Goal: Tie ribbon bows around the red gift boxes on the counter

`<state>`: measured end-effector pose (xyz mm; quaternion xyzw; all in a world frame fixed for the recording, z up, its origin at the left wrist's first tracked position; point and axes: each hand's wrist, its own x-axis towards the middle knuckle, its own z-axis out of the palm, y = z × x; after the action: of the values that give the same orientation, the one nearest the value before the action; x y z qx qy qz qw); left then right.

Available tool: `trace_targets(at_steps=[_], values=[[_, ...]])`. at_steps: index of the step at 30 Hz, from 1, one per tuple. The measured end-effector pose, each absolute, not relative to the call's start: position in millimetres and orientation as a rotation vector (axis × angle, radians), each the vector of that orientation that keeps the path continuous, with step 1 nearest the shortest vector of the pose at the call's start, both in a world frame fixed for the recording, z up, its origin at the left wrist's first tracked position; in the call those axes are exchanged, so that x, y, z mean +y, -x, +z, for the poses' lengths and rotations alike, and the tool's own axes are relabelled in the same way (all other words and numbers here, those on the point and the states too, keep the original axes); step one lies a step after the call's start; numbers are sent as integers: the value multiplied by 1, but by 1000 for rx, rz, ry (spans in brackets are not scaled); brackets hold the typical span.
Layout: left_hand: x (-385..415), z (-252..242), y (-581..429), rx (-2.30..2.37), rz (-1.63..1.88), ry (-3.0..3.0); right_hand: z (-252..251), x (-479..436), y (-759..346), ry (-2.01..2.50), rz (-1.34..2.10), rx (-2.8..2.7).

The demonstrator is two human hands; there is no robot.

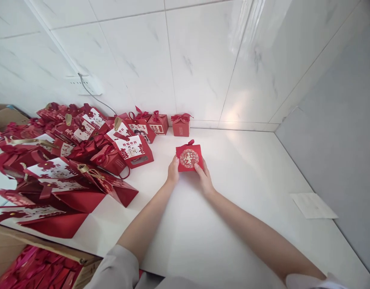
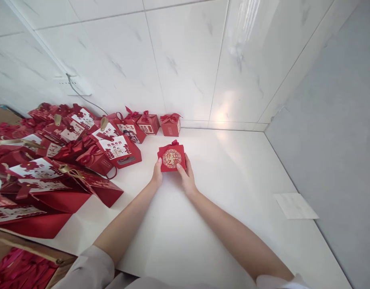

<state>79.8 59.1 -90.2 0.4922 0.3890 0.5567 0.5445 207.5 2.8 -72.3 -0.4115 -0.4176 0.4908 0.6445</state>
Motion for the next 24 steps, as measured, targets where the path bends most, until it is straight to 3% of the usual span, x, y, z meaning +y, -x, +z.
trace_targets(at_steps=[18,24], values=[[57,-85,-64,893,1331,-1071,-78,3,-221,852,1312,-1073],[41,-70,-69,1127,1410,-1197,-77,1,-218,1053,989,-987]])
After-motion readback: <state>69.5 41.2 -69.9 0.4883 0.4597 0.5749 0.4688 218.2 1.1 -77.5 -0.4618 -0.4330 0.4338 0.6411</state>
